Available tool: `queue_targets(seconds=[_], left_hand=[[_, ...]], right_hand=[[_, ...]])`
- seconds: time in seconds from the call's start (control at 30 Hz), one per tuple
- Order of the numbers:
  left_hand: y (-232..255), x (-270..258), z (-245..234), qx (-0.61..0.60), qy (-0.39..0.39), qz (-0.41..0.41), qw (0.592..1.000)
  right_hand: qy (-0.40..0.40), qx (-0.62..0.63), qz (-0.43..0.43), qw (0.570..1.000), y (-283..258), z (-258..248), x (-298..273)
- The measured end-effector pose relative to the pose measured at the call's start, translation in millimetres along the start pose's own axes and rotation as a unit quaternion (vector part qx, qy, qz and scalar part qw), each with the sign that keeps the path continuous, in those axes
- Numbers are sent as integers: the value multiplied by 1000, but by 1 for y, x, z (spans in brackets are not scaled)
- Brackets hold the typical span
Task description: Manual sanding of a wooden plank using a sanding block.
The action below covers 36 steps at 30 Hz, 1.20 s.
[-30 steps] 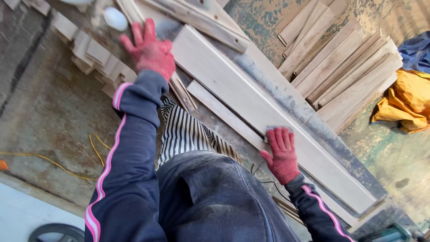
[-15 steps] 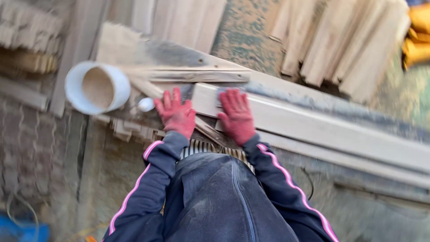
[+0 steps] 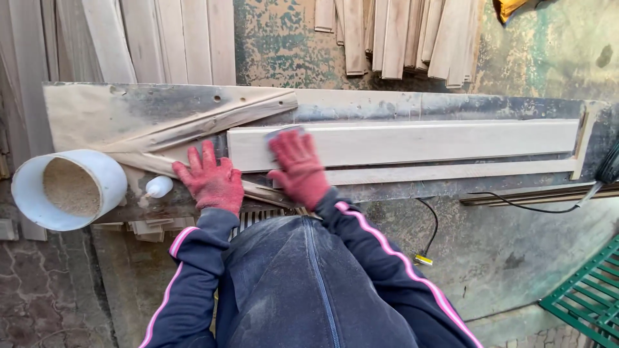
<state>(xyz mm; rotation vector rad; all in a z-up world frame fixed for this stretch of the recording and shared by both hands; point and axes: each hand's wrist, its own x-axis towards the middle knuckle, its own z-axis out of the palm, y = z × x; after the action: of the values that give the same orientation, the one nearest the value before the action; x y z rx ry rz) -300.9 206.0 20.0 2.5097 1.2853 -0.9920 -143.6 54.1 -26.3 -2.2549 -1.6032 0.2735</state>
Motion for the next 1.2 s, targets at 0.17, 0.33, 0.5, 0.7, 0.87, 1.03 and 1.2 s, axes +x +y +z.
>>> queue_targets(seconds=[0.17, 0.33, 0.5, 0.7, 0.87, 1.03, 1.2], left_hand=[[-3, -9, -12, -21, 57, 9, 998], [2, -8, -13, 4, 28, -19, 999], [7, -11, -26, 19, -5, -20, 1000], [6, -8, -21, 63, 15, -16, 998], [12, -10, -31, 79, 13, -23, 996], [12, -9, -31, 60, -8, -40, 997], [5, 5, -12, 52, 14, -21, 998]], right_hand=[[17, -62, 67, 996, 82, -62, -34], [57, -188, 242, 950, 247, -85, -118], [74, -125, 193, 970, 123, -57, -61], [-19, -16, -3, 1000, 31, -31, -23], [4, -154, 235, 960, 203, -92, -95], [22, -113, 412, 904, 222, -115, -145], [-39, 43, 44, 997, 53, -41, -81]])
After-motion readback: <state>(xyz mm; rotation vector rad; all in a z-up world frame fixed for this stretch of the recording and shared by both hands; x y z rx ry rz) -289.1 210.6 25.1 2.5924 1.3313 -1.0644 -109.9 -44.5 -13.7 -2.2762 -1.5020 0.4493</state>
